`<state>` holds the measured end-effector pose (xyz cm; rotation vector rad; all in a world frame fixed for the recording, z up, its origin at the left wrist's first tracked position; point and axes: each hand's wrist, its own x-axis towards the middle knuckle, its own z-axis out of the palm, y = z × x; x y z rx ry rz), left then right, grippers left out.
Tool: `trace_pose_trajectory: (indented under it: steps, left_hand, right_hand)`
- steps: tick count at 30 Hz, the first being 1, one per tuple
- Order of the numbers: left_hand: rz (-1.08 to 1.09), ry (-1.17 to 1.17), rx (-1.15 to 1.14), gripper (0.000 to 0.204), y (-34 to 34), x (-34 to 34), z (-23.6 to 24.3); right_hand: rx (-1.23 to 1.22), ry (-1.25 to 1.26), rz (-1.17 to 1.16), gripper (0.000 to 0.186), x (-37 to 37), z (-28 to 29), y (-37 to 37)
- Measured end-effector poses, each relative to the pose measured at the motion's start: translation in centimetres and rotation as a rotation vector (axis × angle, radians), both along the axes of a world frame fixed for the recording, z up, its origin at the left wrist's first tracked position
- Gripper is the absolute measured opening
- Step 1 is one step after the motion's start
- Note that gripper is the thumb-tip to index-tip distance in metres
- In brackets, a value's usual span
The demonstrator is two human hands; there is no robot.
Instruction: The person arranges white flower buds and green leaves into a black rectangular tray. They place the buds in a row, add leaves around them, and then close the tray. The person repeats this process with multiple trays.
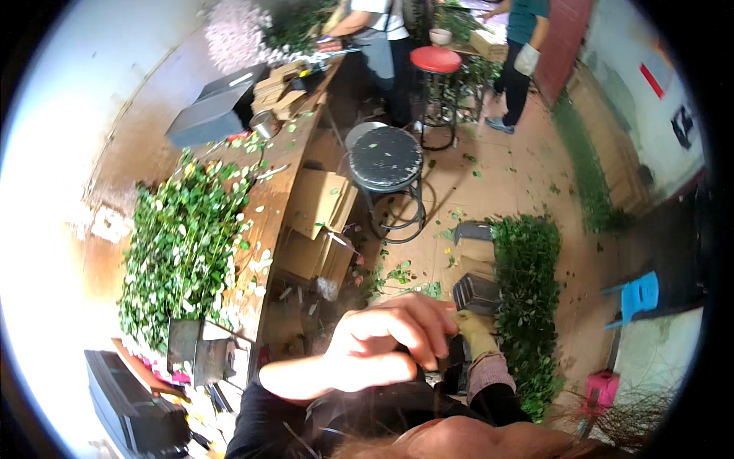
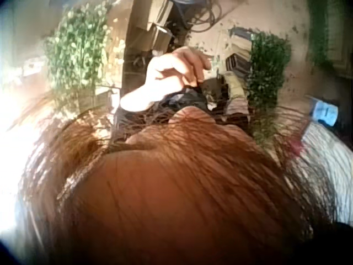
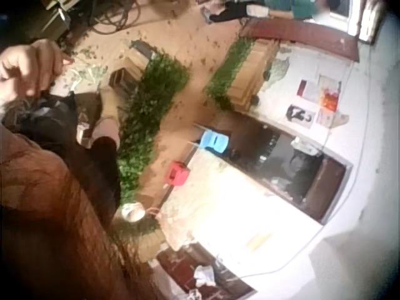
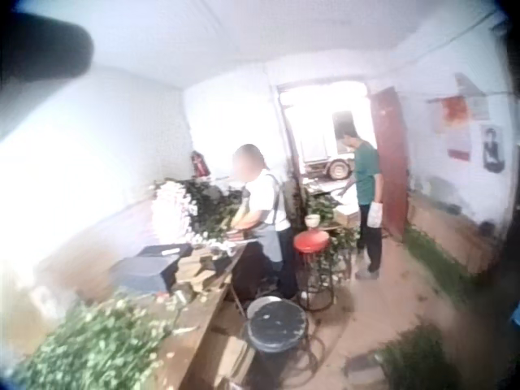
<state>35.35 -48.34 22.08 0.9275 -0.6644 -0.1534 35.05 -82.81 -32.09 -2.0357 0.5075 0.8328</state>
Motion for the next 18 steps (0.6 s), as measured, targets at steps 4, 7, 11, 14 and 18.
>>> trace_pose_trajectory:
  steps: [4, 7, 11, 14, 18]
  left_hand:
    - [-0.073, -0.278, 0.051, 0.040, 2.1, 0.5, 4.4]
    - [0.058, -0.367, 0.028, 0.030, 5.0, -0.8, 5.3]
    - [0.189, -0.366, 0.007, 0.019, 8.6, -4.2, 7.1]
    - [0.323, -0.366, 0.045, 0.021, 11.4, -7.3, 7.4]
    - [0.425, -0.432, -0.016, 0.023, 16.4, -11.6, 7.9]
  right_hand:
    - [-0.003, 0.086, 0.252, 0.041, -2.7, 6.1, 8.2]
    - [-0.019, 0.074, 0.342, 0.041, -3.5, 10.3, 10.6]
    - [-0.011, -0.026, 0.397, 0.041, -3.1, 14.8, 13.5]
    - [0.057, -0.124, 0.498, 0.040, -3.0, 18.2, 18.3]
    - [0.126, -0.320, 0.622, 0.040, -2.5, 26.5, 24.6]
